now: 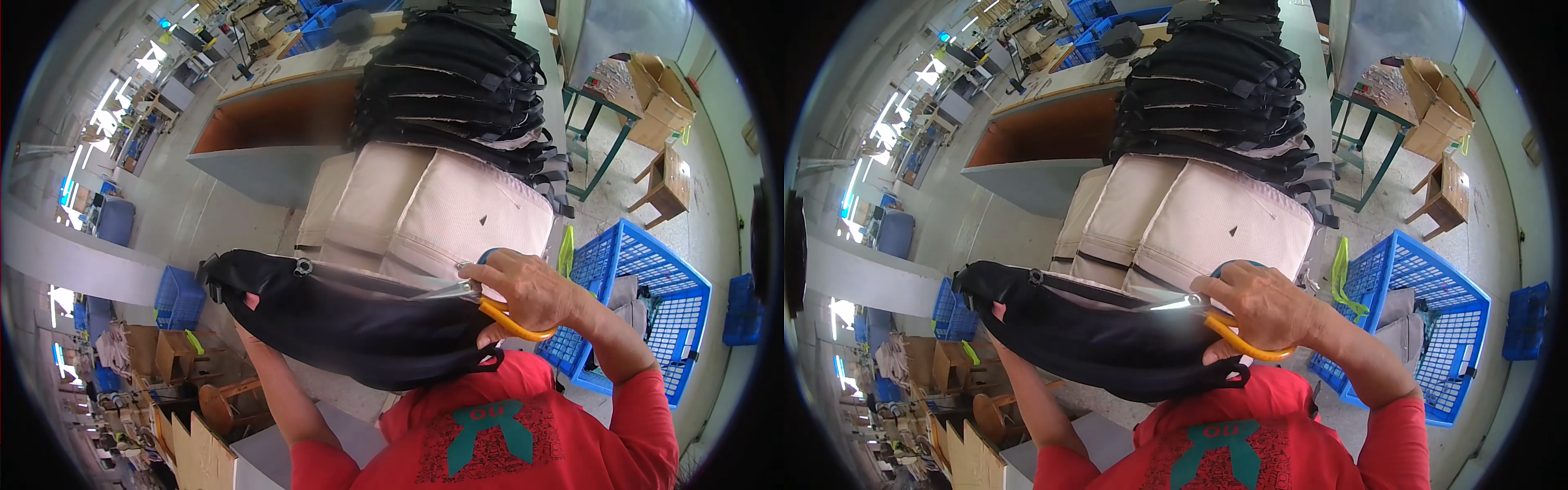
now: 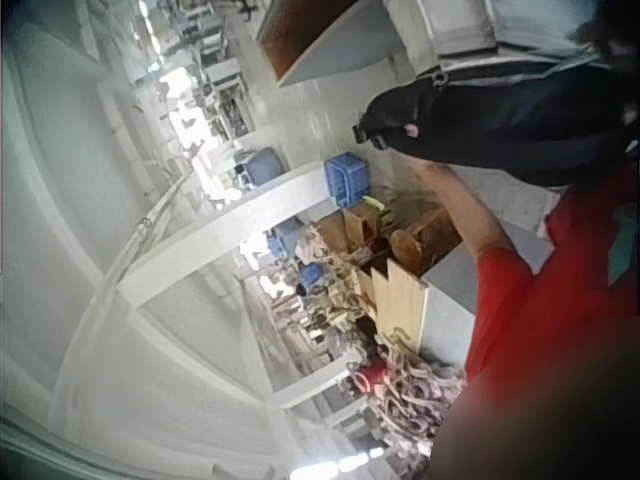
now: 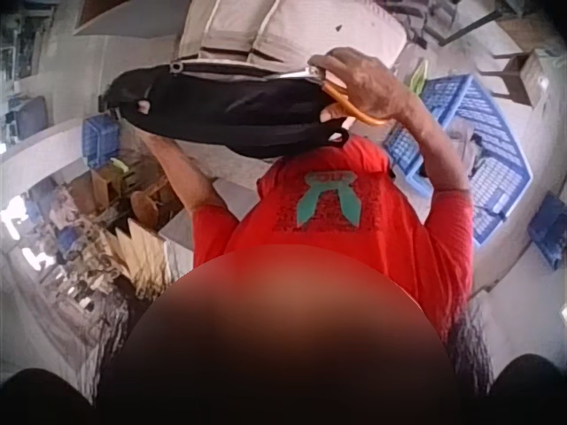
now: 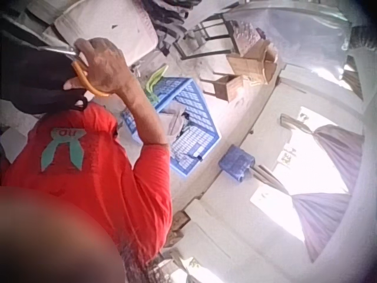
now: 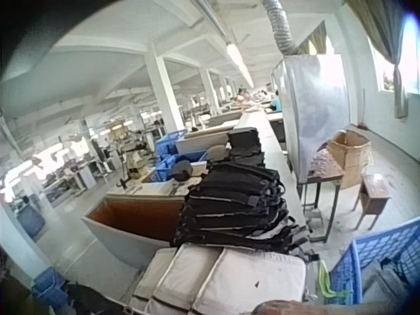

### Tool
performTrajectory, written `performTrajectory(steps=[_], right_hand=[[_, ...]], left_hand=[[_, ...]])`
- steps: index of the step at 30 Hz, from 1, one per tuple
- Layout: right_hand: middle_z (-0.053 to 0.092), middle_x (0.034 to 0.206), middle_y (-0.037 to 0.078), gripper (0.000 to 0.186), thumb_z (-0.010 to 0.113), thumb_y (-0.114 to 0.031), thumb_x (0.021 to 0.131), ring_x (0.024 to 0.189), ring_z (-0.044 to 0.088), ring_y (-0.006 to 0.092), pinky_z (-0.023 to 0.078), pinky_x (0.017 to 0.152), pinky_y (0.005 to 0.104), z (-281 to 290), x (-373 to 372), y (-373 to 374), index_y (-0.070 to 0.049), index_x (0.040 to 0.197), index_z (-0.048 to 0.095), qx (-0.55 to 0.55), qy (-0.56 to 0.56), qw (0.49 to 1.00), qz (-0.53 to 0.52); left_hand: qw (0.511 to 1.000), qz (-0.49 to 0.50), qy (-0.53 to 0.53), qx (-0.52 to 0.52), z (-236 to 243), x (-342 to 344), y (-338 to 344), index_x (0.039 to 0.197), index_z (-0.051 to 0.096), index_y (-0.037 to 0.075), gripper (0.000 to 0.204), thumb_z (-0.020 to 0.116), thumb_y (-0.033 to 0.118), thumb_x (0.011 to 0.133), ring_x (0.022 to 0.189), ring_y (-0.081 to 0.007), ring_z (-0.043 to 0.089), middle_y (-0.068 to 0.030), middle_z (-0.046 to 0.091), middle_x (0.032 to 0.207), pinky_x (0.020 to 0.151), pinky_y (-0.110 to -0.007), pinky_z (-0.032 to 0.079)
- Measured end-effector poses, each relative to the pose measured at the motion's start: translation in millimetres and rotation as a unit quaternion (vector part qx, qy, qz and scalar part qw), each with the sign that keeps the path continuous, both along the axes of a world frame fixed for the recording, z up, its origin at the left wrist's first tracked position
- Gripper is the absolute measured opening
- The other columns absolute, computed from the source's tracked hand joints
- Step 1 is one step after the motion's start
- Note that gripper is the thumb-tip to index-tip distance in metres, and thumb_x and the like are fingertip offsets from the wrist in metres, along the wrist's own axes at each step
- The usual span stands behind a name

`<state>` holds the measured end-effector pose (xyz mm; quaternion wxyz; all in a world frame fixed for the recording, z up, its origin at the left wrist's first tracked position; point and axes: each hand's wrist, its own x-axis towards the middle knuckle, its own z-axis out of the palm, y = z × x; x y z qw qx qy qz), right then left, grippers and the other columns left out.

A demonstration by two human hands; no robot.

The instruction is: Trimming excess material from backpack components using scissors at a production workbench.

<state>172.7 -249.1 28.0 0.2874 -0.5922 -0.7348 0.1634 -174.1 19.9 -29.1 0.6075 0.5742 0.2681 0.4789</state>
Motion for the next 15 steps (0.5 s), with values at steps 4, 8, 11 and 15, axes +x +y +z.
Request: performTrajectory(steps=[4, 8, 11, 15], right_hand=[[0.054, 0.078, 0.012, 0.071, 0.067, -0.057, 0.069, 0.076, 0.055, 0.0269, 0.046, 0.062, 0.0376, 5, -7, 7, -0.003, 0.112, 0.049, -0.054, -0.040, 0.997, 0.023], [0.052, 0.067, 0.012, 0.060, 0.063, -0.056, 0.073, 0.065, 0.056, 0.0283, 0.045, 0.054, 0.0370, -6, -10, 14, -0.004, 0.100, 0.051, -0.025, -0.001, 0.999, 0.037], [0.052, 0.061, 0.012, 0.051, 0.064, -0.050, 0.076, 0.057, 0.057, 0.0297, 0.045, 0.050, 0.0351, -10, -14, 12, -0.004, 0.094, 0.051, 0.009, 0.024, 0.999, 0.046], [0.052, 0.062, 0.011, 0.052, 0.070, -0.043, 0.073, 0.059, 0.058, 0.0295, 0.045, 0.054, 0.0345, -8, -18, 8, 0.000, 0.095, 0.052, -0.035, 0.027, 0.998, 0.044]], left_hand=[[0.991, -0.046, -0.112, -0.051, -16, -13, 10, 0.126, 0.044, 0.004, 0.038, 0.049, 0.014, 0.090, 0.109, -0.0241, 0.052, -0.0087, 0.050, 0.123, 0.097, -0.038, 0.041], [0.992, -0.059, -0.106, -0.018, -17, -9, 1, 0.127, 0.044, 0.003, 0.040, 0.050, 0.016, 0.090, 0.111, -0.0241, 0.050, -0.0092, 0.050, 0.123, 0.098, -0.038, 0.039], [0.988, -0.059, -0.136, -0.038, -15, -8, -5, 0.125, 0.045, 0.003, 0.040, 0.051, 0.018, 0.089, 0.109, -0.0237, 0.052, -0.0089, 0.051, 0.122, 0.096, -0.037, 0.041], [0.997, -0.016, -0.061, 0.050, -9, -4, -13, 0.123, 0.046, 0.003, 0.042, 0.055, 0.022, 0.087, 0.106, -0.0231, 0.053, -0.0087, 0.052, 0.119, 0.094, -0.036, 0.043]])
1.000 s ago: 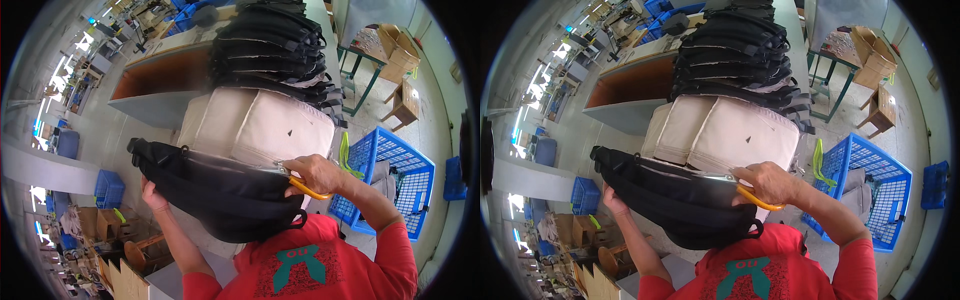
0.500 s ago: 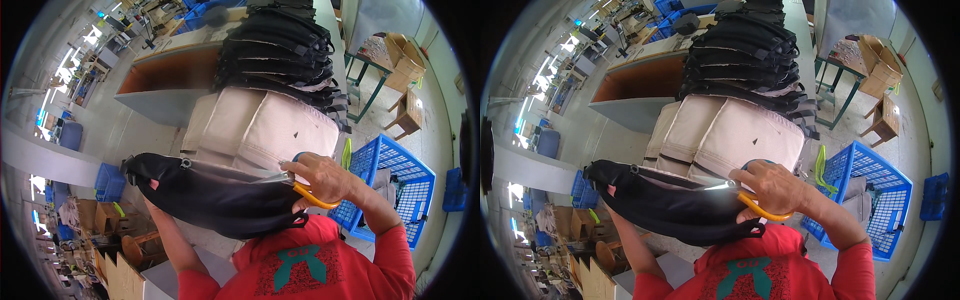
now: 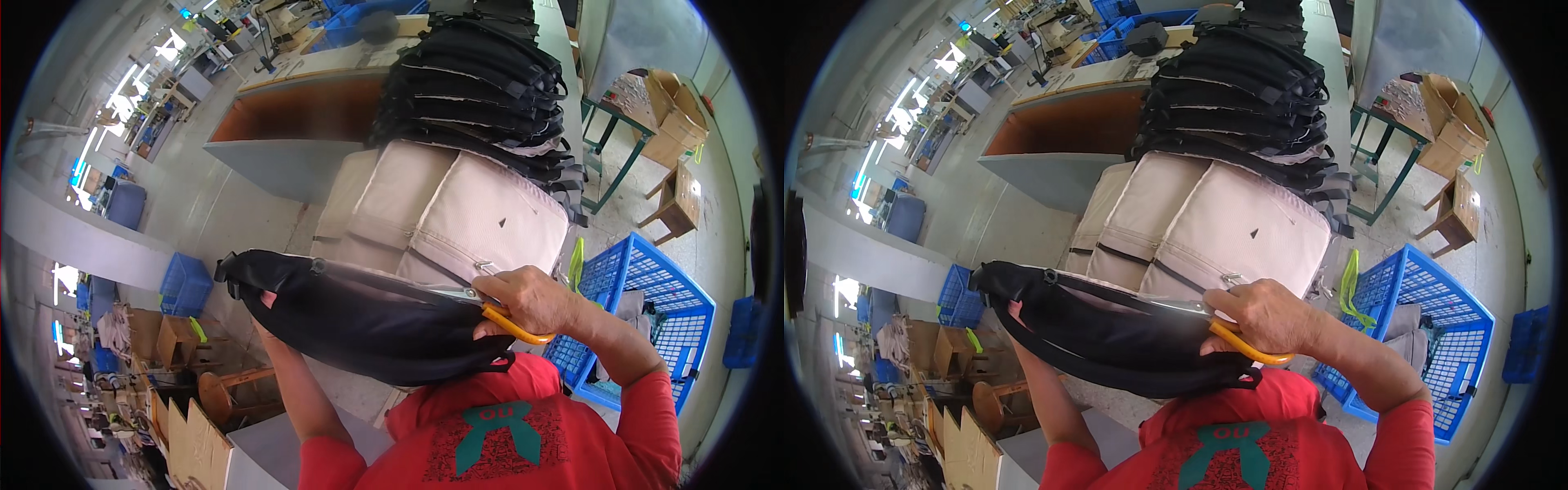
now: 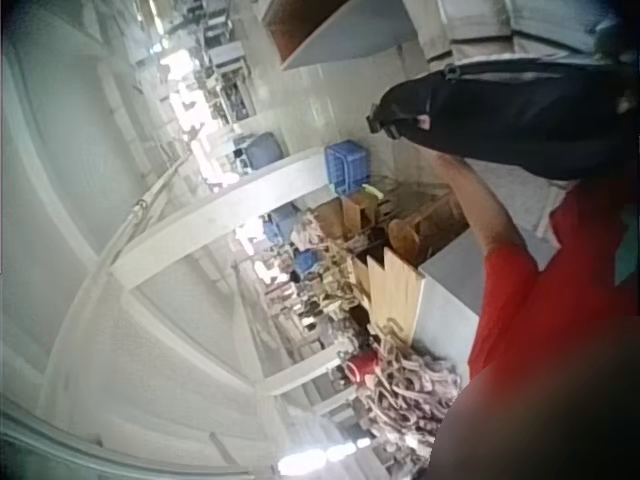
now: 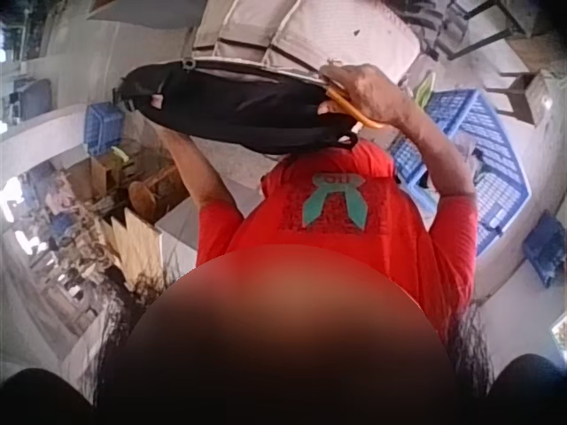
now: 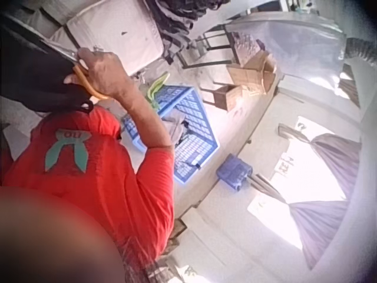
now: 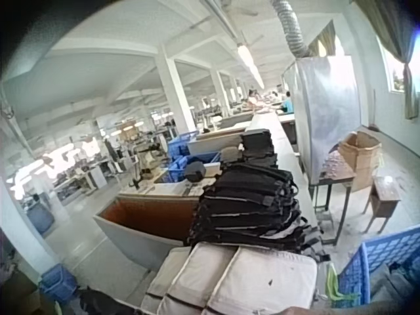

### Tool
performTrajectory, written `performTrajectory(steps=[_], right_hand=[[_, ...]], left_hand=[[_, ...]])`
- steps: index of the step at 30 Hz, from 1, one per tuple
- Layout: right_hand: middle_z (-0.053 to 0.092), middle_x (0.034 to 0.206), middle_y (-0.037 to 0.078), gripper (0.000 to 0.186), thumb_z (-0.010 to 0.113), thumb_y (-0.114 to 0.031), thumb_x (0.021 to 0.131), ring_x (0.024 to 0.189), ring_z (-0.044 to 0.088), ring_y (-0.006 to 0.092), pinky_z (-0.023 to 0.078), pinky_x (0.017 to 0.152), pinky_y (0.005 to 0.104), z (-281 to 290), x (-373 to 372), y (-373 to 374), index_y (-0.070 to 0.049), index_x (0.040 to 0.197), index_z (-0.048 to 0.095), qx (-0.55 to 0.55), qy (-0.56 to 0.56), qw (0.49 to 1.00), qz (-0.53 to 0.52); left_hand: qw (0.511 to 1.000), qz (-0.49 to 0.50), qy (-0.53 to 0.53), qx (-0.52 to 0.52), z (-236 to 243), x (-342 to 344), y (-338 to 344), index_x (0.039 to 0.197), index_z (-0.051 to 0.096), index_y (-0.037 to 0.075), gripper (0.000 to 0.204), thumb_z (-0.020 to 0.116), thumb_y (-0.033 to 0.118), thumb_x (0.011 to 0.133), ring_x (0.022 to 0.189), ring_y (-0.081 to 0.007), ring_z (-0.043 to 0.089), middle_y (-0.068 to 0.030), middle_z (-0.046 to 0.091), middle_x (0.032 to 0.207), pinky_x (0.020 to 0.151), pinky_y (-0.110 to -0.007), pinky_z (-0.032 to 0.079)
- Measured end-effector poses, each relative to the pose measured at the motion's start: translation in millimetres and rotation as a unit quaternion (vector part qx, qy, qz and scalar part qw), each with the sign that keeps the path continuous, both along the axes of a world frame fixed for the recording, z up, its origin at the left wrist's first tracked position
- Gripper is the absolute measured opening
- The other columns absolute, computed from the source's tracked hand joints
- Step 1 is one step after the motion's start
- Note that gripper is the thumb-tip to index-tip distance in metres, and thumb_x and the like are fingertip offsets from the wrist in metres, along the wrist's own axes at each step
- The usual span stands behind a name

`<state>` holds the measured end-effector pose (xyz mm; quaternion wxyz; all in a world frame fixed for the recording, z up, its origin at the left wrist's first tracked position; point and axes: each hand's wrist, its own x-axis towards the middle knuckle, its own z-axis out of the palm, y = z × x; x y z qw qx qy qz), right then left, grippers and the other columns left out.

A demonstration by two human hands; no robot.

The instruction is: Trimming excess material from backpack components using scissors at a production workbench.

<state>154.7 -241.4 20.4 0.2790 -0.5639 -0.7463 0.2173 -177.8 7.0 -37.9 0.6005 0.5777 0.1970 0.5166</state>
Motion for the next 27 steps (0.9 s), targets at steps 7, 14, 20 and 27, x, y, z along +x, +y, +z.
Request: performTrajectory(steps=[7, 14, 20, 27], right_hand=[[0.055, 0.060, 0.013, 0.053, 0.062, -0.052, 0.077, 0.057, 0.059, 0.0308, 0.046, 0.051, 0.0356, 17, -8, 10, -0.003, 0.094, 0.052, 0.070, -0.031, 0.997, -0.011], [0.054, 0.058, 0.013, 0.050, 0.062, -0.051, 0.077, 0.057, 0.058, 0.0316, 0.046, 0.050, 0.0370, 11, -14, 11, -0.003, 0.092, 0.051, 0.040, 0.012, 0.999, 0.018], [0.053, 0.057, 0.013, 0.047, 0.064, -0.047, 0.077, 0.055, 0.058, 0.0309, 0.045, 0.049, 0.0361, 10, -19, 8, -0.004, 0.090, 0.051, 0.029, 0.034, 0.999, -0.004], [0.054, 0.057, 0.012, 0.049, 0.059, -0.051, 0.080, 0.055, 0.059, 0.0301, 0.046, 0.049, 0.0353, 21, -26, 24, -0.004, 0.091, 0.050, 0.081, -0.002, 0.997, 0.010]], left_hand=[[0.993, 0.107, 0.042, -0.014, -9, -2, -4, 0.124, 0.045, 0.001, 0.054, 0.061, 0.028, 0.081, 0.104, -0.0260, 0.055, -0.0106, 0.052, 0.118, 0.092, -0.037, 0.045], [0.992, 0.089, 0.052, -0.076, -25, -25, 3, 0.124, 0.045, 0.002, 0.058, 0.061, 0.029, 0.077, 0.104, -0.0288, 0.056, -0.0133, 0.054, 0.116, 0.092, -0.039, 0.046], [0.990, 0.115, 0.067, -0.053, -11, -6, -12, 0.110, 0.050, 0.003, 0.037, 0.060, 0.027, 0.085, 0.093, -0.0181, 0.054, -0.0063, 0.055, 0.103, 0.083, -0.031, 0.044], [0.986, 0.142, 0.035, -0.077, -18, -14, -4, 0.122, 0.046, 0.002, 0.050, 0.058, 0.027, 0.081, 0.101, -0.0268, 0.056, -0.0116, 0.055, 0.112, 0.089, -0.038, 0.048]])
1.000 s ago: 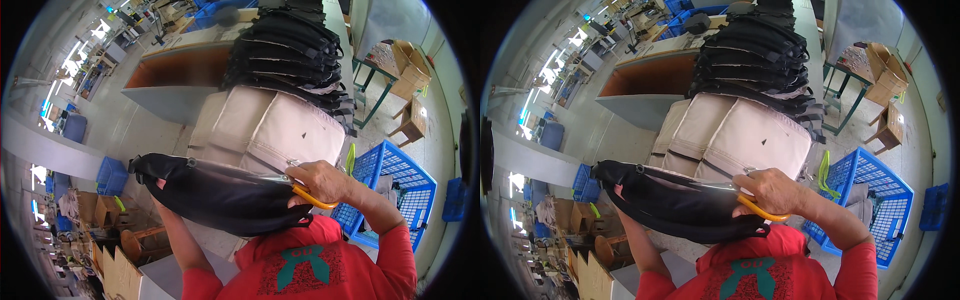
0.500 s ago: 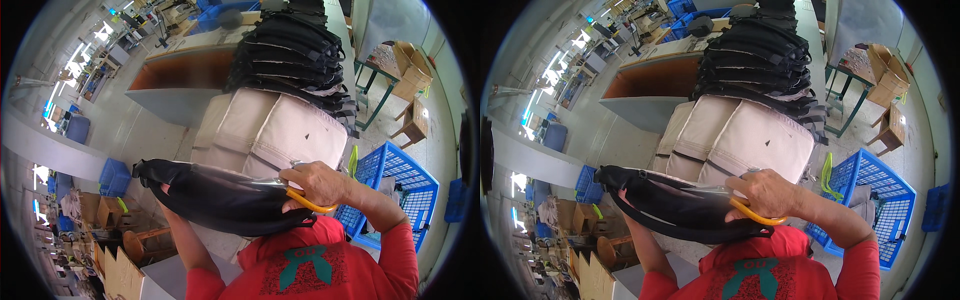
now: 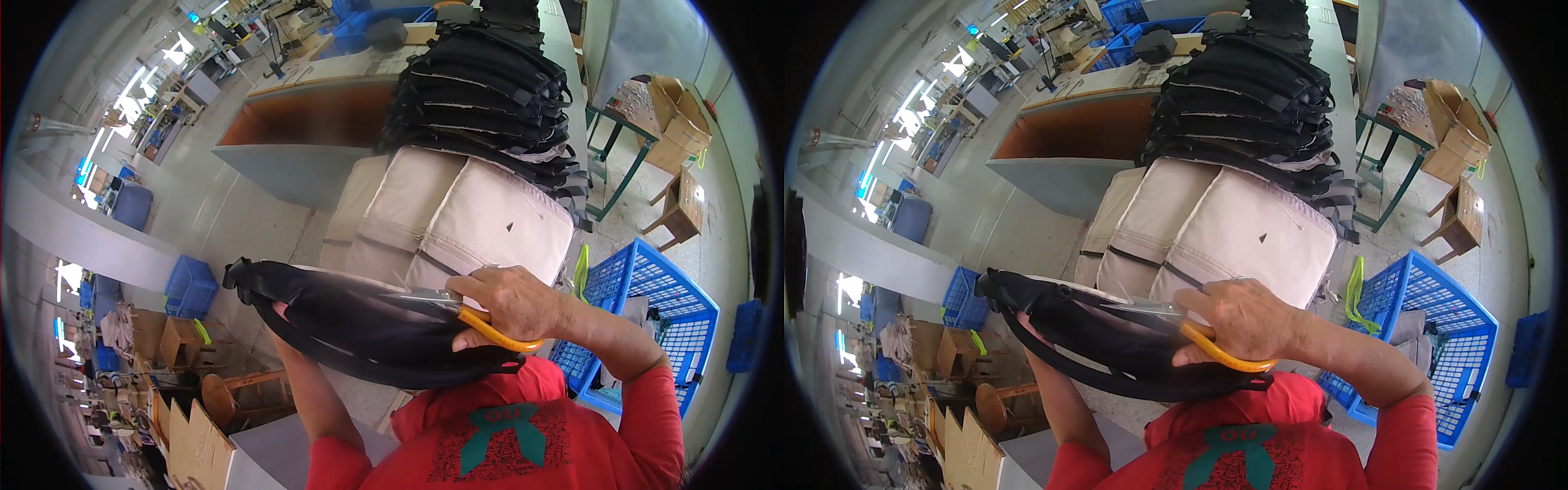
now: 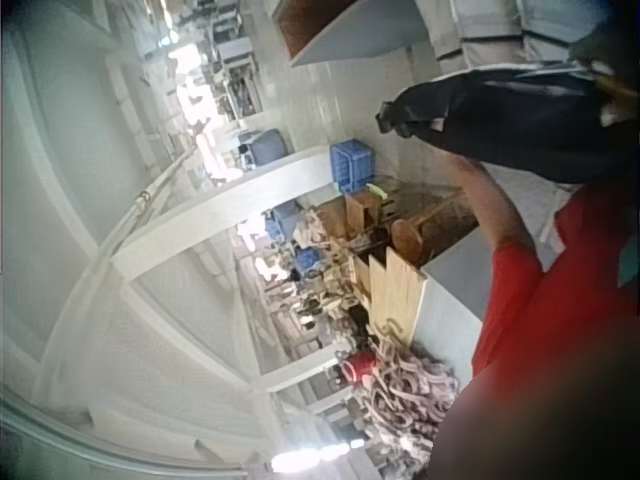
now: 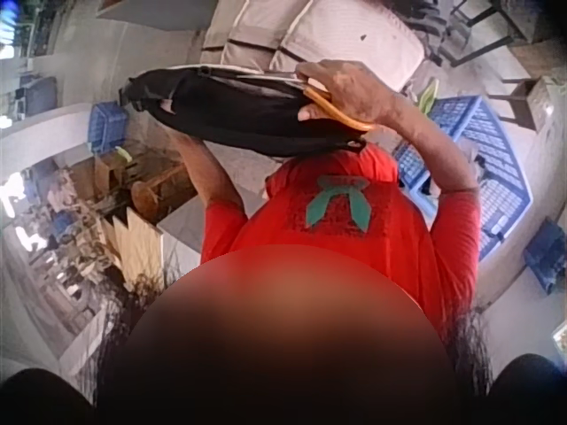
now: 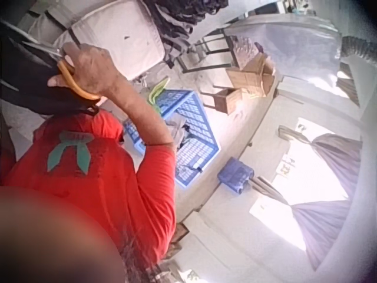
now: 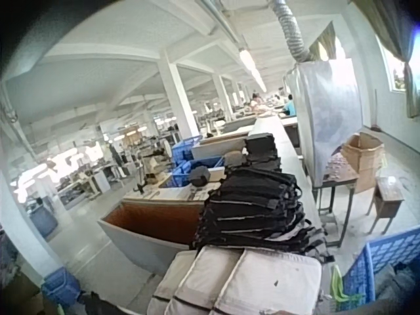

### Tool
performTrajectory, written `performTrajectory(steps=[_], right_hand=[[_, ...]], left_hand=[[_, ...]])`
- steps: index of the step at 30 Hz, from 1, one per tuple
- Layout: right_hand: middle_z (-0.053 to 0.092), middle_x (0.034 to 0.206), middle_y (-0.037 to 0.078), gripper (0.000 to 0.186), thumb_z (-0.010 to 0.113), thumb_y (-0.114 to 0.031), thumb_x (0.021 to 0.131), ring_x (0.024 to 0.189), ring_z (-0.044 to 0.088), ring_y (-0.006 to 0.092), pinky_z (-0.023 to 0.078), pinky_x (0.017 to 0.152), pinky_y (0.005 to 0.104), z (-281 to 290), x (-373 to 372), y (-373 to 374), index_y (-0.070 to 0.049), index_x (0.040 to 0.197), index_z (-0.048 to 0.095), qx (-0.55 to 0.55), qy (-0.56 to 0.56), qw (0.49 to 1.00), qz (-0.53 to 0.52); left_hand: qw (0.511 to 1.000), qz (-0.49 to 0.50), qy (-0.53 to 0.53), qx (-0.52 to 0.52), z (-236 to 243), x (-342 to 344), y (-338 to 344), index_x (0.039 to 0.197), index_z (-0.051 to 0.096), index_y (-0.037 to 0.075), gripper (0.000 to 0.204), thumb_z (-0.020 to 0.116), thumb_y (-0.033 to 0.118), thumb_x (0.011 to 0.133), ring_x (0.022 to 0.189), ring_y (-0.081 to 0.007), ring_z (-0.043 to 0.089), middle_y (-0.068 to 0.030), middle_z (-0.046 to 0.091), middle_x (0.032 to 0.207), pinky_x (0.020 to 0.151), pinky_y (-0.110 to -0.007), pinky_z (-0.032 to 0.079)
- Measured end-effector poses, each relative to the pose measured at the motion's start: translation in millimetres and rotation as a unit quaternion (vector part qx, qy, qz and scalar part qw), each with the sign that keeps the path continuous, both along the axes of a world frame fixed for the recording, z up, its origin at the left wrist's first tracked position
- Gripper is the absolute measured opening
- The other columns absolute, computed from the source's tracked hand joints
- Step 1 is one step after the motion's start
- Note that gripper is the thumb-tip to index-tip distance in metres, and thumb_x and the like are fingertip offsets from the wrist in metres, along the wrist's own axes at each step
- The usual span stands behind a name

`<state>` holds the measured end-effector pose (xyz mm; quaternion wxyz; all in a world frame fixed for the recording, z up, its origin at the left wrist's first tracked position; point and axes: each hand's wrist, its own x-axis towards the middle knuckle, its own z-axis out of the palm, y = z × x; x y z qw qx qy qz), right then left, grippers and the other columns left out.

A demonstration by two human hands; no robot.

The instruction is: Trimming excess material from backpack components using scissors at a production workbench.

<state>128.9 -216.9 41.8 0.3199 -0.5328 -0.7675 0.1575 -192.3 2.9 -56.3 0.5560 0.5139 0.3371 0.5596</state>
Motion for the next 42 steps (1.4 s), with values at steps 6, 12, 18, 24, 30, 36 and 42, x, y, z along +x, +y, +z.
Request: performTrajectory(steps=[6, 12, 18, 24, 30, 36, 42], right_hand=[[0.054, 0.057, 0.014, 0.049, 0.061, -0.049, 0.079, 0.054, 0.059, 0.0327, 0.046, 0.048, 0.0368, -1, -7, -6, -0.003, 0.092, 0.050, -0.025, 0.021, 0.999, 0.006], [0.054, 0.057, 0.015, 0.048, 0.060, -0.048, 0.080, 0.055, 0.059, 0.0329, 0.047, 0.050, 0.0368, 7, -11, -5, -0.002, 0.090, 0.050, -0.017, -0.004, 1.000, -0.014], [0.056, 0.059, 0.014, 0.049, 0.058, -0.051, 0.080, 0.055, 0.060, 0.0298, 0.048, 0.048, 0.0359, 10, -16, 3, -0.004, 0.091, 0.051, -0.010, 0.002, 1.000, -0.024], [0.057, 0.062, 0.016, 0.055, 0.058, -0.054, 0.079, 0.058, 0.060, 0.0309, 0.048, 0.050, 0.0362, 12, -15, 3, -0.002, 0.097, 0.052, -0.053, 0.003, 0.999, 0.000], [0.055, 0.070, 0.014, 0.070, 0.064, -0.060, 0.070, 0.061, 0.058, 0.0274, 0.047, 0.050, 0.0358, 23, -17, 2, -0.001, 0.103, 0.050, -0.031, -0.053, 0.998, -0.019], [0.054, 0.062, 0.015, 0.060, 0.059, -0.056, 0.076, 0.057, 0.058, 0.0309, 0.046, 0.048, 0.0373, 26, -20, -1, -0.001, 0.096, 0.051, -0.036, -0.024, 0.999, -0.027], [0.053, 0.056, 0.011, 0.050, 0.066, -0.048, 0.075, 0.050, 0.057, 0.0286, 0.045, 0.045, 0.0337, 15, -25, -3, -0.002, 0.088, 0.051, -0.023, -0.032, 0.999, -0.036]], left_hand=[[0.998, -0.052, -0.005, 0.041, 4, 5, -5, 0.118, 0.048, 0.003, 0.043, 0.059, 0.025, 0.083, 0.098, -0.0213, 0.055, -0.0082, 0.055, 0.108, 0.086, -0.034, 0.046], [0.996, -0.066, -0.021, 0.060, 8, 12, -10, 0.117, 0.047, 0.003, 0.039, 0.060, 0.022, 0.085, 0.097, -0.0165, 0.054, -0.0052, 0.054, 0.107, 0.084, -0.029, 0.044], [0.990, -0.091, 0.016, 0.106, 16, 25, -10, 0.114, 0.046, 0.006, 0.025, 0.046, 0.020, 0.094, 0.094, -0.0142, 0.053, -0.0030, 0.053, 0.103, 0.083, -0.028, 0.043], [0.949, -0.215, -0.232, 0.015, 16, 28, -13, 0.107, 0.048, 0.009, 0.021, 0.036, 0.023, 0.097, 0.093, -0.0128, 0.052, -0.0014, 0.052, 0.099, 0.082, -0.027, 0.041], [0.983, -0.157, -0.101, -0.003, 8, 15, -6, 0.108, 0.048, 0.009, 0.023, 0.036, 0.025, 0.097, 0.095, -0.0126, 0.052, -0.0011, 0.052, 0.100, 0.084, -0.027, 0.040], [0.962, -0.190, -0.192, -0.043, 14, 25, -10, 0.111, 0.048, 0.008, 0.026, 0.037, 0.027, 0.097, 0.098, -0.0134, 0.052, -0.0019, 0.053, 0.103, 0.086, -0.028, 0.041], [0.975, -0.170, -0.145, -0.013, 14, 27, -12, 0.112, 0.048, 0.008, 0.026, 0.038, 0.026, 0.096, 0.099, -0.0138, 0.052, -0.0024, 0.053, 0.105, 0.087, -0.028, 0.041]])
